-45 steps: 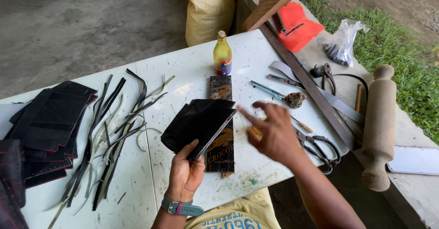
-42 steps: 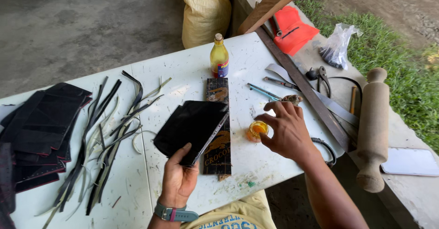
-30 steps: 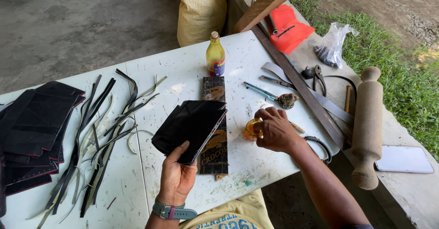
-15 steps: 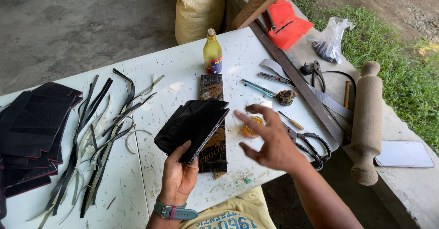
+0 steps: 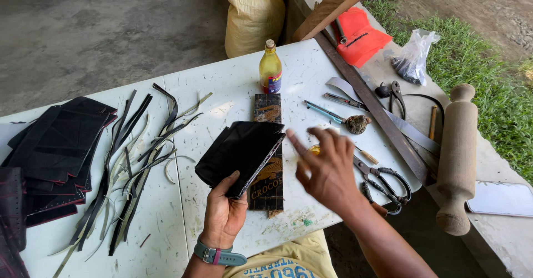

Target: The person applies a yellow substance to the edges of black leather wallet pieces using a small brush. They handle multiple wallet pieces, turning them over and applying the substance to different edges before placing them on the table.

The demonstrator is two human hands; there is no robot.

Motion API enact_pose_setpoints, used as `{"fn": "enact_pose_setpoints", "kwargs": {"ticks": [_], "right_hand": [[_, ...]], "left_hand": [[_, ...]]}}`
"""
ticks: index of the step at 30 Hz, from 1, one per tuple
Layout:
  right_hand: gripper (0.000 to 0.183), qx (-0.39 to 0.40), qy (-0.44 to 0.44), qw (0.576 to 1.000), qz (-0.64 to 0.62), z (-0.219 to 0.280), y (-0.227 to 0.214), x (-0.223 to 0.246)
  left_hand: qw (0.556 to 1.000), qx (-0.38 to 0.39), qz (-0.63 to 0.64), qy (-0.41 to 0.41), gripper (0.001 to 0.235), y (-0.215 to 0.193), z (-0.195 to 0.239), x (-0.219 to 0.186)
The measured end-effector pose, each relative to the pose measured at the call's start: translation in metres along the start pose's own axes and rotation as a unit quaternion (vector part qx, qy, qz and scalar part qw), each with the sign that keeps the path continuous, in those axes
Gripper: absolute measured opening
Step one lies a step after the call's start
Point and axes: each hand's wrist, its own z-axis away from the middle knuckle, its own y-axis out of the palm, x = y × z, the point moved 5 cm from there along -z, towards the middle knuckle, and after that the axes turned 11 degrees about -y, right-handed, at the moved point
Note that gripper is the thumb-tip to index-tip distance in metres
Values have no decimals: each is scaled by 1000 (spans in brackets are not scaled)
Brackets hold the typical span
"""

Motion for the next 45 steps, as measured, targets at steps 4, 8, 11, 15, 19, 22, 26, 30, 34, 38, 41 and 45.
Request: {"fn": "enact_pose_setpoints", "kwargs": {"ticks": [4, 8, 11, 15, 19, 22, 26, 30, 34, 38, 41, 45], "right_hand": [[70, 1, -78, 997, 20, -2, -4, 27], [67, -21, -23, 999, -15, -6, -18, 8], [69, -19, -54, 992, -113, 1, -12, 36], [65, -30, -63, 995, -64, -3, -9, 37], [57, 109, 56, 991, -46, -4, -11, -47], [57, 277, 88, 957, -12, 8, 6, -69], [53, 381, 82, 921, 3, 12, 34, -72], [52, 424, 82, 902, -7, 9, 49, -69], [49, 403, 88, 911, -29, 10, 47, -71], [54, 313, 77, 946, -39, 16, 24, -71], [49, 292, 80, 950, -73, 28, 1, -61], [50, 117, 29, 971, -208, 28, -40, -40]], "left_hand": [[1000, 12, -1, 0, 8, 3, -3, -2], [1000, -12, -11, 22, 8, 2, 2, -5], [1000, 1, -11, 13, 7, 2, 0, 0], [1000, -2, -27, 14, 8, 4, 2, -3], [1000, 25, -13, 12, 7, 8, 5, -7], [1000, 4, -21, 22, 10, 9, 11, -10], [999, -26, -16, 17, 11, 13, 9, -5], [998, -58, -13, -2, 9, 13, 7, 3], [999, -48, -9, -7, 9, 10, 1, 5], [999, -45, -8, -1, 8, 3, -4, 6], [1000, -5, -5, 0, 6, 4, -8, 7], [999, -41, -16, 6, 8, 6, -6, 10]]}}
